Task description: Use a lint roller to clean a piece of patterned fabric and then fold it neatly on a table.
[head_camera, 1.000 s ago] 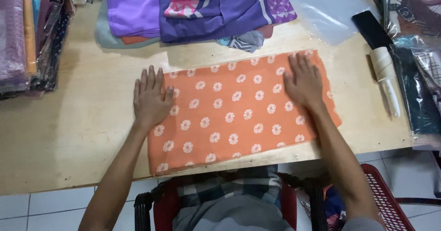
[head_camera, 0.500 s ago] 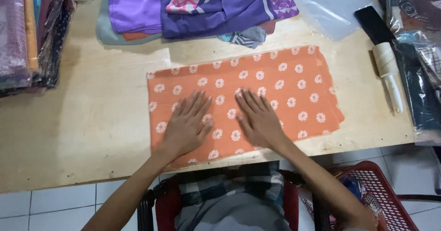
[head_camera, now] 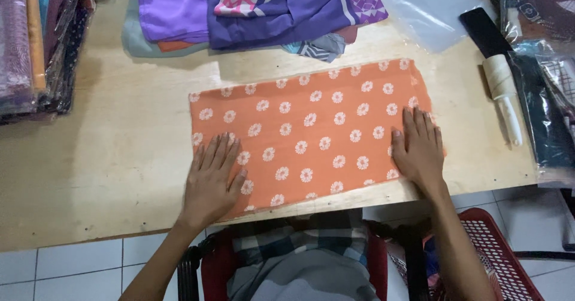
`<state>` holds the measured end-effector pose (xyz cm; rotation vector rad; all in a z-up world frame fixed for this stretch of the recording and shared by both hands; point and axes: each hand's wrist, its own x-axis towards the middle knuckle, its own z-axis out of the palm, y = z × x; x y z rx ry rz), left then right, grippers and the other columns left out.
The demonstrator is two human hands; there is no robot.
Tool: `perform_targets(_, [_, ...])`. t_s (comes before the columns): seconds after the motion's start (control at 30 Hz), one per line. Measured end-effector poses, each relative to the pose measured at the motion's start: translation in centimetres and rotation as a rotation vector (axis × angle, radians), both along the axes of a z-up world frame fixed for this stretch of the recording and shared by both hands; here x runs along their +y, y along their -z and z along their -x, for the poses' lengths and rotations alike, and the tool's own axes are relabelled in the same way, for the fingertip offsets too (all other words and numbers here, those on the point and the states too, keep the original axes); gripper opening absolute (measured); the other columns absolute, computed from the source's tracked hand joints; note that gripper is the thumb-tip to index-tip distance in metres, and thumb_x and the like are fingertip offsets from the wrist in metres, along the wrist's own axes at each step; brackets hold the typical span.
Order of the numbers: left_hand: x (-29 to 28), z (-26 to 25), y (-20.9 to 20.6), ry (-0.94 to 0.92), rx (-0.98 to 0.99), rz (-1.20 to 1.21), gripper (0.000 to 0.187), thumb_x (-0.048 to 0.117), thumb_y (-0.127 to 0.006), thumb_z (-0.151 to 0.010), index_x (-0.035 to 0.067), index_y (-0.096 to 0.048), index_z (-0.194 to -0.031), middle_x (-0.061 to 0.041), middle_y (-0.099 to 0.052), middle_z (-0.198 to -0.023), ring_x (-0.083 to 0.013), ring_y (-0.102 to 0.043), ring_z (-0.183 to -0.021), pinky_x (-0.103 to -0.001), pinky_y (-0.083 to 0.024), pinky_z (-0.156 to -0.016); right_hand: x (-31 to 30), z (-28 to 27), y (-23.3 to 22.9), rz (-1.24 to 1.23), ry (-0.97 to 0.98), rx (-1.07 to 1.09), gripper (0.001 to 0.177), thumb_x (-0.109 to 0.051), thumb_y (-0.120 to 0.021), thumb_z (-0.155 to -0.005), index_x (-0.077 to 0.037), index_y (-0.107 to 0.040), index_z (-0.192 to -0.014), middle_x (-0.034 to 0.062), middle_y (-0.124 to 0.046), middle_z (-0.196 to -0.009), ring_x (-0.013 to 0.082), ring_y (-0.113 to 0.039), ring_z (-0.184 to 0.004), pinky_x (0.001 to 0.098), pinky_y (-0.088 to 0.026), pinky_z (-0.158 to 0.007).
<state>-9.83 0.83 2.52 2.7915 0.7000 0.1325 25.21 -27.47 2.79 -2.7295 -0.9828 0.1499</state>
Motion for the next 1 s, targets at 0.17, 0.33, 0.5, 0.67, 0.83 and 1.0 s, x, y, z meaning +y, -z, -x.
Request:
perform_targets(0.17, [-0.2,-0.1,0.9,0.006,0.017,-0.033,0.068,0.052,-0.038,-0.105,0.012,-0.037,-0.160,-0.016,-0.031,-0.167,-0.0349,-0.020,-0.157,-0.056,-0.009,-0.125,0.6,1.4,-1.0,0.137,0.148,0.036,0.074,-0.059,-0.023,-0.106,-0.014,-0.030,-0.164,0.0177,-0.025,-0.170,0.0385,-0.016,-0.157,0.0589,-0.011,-0.125])
perform_targets(0.33, [-1.6,-4.3,0.1,0.165,-0.028,-0.105,0.071,0.059,-0.039,-0.103,0.015,-0.039,-0.159,-0.014,-0.033,-0.166,-0.0326,-0.024,-0.155,-0.053,-0.011,-0.124,5.4,5.5,1.1,-0.131,-0.144,-0.094,0.047,-0.044,-0.041,-0.107,-0.010,-0.059,-0.134,0.0252,-0.050,-0.148,0.0518,-0.034,-0.147,0.0675,-0.028,-0.113])
perform_targets(0.5, [-2.8,-5.3,1.0,0.323,-0.037,-0.124,0.078,0.064,-0.043,-0.099,0.018,-0.034,-0.161,-0.011,-0.028,-0.168,-0.0296,-0.020,-0.157,-0.053,-0.009,-0.125,6.9,11.0,0.8,-0.012,-0.399,-0.028,0.067,-0.054,-0.033,-0.105,-0.016,-0.034,-0.161,0.0145,-0.028,-0.168,0.0352,-0.021,-0.156,0.0556,-0.016,-0.123])
perform_targets(0.67, [0.9,-1.4,1.3,0.211,0.025,-0.058,0.078,0.062,-0.044,-0.097,0.019,-0.033,-0.162,-0.012,-0.028,-0.168,-0.0320,-0.023,-0.155,-0.052,-0.014,-0.125,3.7,6.6,0.8,0.040,-0.250,-0.039,0.067,-0.052,-0.032,-0.104,-0.024,-0.029,-0.165,0.0110,-0.024,-0.170,0.0355,-0.021,-0.156,0.0616,-0.012,-0.122])
perform_targets(0.83, [3.8,1.2,0.2,0.025,0.001,-0.055,0.072,0.058,-0.038,-0.103,0.015,-0.037,-0.160,-0.017,-0.032,-0.166,-0.0358,-0.026,-0.155,-0.056,-0.014,-0.125,-0.6,2.2,0.0,-0.005,-0.043,0.001,0.068,-0.056,-0.026,-0.107,-0.018,-0.036,-0.163,0.0159,-0.029,-0.169,0.0395,-0.023,-0.155,0.0616,-0.011,-0.122])
perform_targets(1.0, [6.4,0.9,0.6,-0.153,-0.036,-0.037,0.071,0.055,-0.034,-0.108,0.009,-0.037,-0.161,-0.023,-0.034,-0.165,-0.0395,-0.027,-0.154,-0.062,-0.009,-0.124,-2.9,-0.5,-0.8,0.024,0.130,0.052,0.066,-0.049,-0.027,-0.108,-0.014,-0.033,-0.164,0.0191,-0.025,-0.170,0.0423,-0.020,-0.156,0.0609,-0.012,-0.123])
